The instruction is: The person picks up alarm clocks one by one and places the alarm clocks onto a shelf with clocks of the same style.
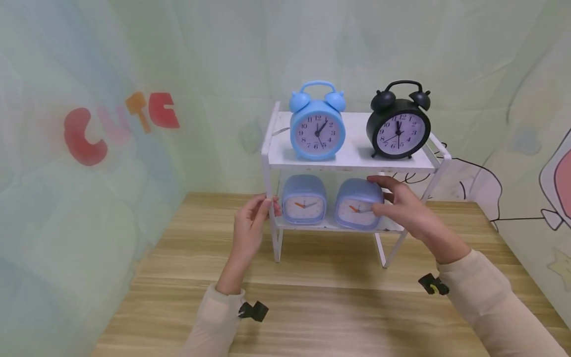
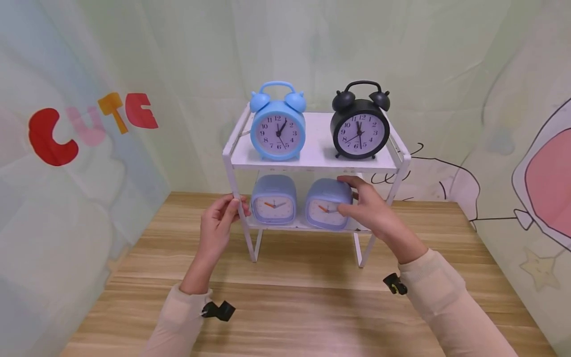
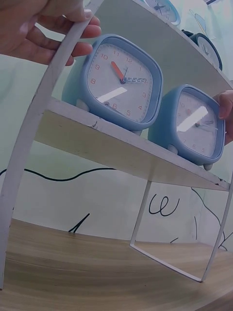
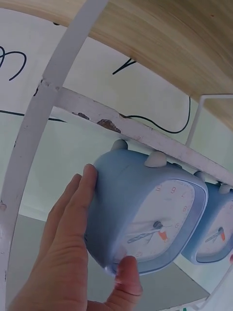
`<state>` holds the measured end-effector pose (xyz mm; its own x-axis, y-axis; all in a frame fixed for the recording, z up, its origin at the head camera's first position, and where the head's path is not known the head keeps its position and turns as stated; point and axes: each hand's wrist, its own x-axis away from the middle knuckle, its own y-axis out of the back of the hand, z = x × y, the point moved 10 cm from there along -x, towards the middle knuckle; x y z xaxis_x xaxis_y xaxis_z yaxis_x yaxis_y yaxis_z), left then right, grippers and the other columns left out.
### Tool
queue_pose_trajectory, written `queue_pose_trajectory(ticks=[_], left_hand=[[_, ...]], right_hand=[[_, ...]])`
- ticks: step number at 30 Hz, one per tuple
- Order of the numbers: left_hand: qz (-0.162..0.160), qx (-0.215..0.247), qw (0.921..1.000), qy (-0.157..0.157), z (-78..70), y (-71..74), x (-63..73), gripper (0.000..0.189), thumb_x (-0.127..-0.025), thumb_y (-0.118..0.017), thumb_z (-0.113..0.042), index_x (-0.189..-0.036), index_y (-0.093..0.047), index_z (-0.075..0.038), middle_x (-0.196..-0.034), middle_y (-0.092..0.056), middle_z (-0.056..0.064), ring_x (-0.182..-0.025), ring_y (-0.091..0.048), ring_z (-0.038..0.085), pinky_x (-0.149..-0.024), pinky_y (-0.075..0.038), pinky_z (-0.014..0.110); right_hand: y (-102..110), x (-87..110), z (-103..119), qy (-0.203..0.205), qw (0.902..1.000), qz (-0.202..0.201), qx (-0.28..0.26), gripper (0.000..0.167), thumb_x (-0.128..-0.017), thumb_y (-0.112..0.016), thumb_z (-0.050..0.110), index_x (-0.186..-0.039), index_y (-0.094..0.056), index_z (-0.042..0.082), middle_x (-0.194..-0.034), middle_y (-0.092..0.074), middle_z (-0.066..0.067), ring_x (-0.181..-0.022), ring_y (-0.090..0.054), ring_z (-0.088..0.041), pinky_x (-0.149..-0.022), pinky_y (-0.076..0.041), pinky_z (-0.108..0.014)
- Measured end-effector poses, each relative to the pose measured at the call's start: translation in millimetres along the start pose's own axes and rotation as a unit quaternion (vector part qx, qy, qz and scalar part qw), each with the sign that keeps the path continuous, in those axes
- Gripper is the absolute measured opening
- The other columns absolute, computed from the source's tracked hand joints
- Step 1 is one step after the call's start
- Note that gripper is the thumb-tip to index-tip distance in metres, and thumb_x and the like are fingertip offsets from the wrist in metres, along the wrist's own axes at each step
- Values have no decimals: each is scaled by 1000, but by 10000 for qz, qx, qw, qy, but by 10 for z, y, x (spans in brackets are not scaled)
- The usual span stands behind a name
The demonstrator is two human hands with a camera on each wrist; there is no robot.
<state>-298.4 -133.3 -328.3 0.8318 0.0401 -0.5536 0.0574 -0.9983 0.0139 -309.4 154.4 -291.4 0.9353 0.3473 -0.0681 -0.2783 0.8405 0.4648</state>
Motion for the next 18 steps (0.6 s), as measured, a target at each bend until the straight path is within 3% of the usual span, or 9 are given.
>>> queue_pose_trajectory(ticks=[7,18], left_hand=[[-18,-8,10000,-11,-12,-2,-3,24,-105,-51,-7,-108,-64,13,-91,-67,24,-83,-66,13,-81,-60,31],[-18,12,10000,-19,-2,6,4,24,-105,-51,-9,-108,-65,11,-92,-67,22,-83,-67,16,-82,-60,35]], right_hand=[[-7,-7,23,-15,9999,3,145,69,-88,-53,-7,-151,-23,-9,-152,-30,-27,-128,-43,-43,-93,-51,-40],[-2,-41,2,-8,9983,-133,569,70,-90,-52,-6,-153,-21,-7,-141,-39,-32,-117,-49,-39,-97,-49,-50]])
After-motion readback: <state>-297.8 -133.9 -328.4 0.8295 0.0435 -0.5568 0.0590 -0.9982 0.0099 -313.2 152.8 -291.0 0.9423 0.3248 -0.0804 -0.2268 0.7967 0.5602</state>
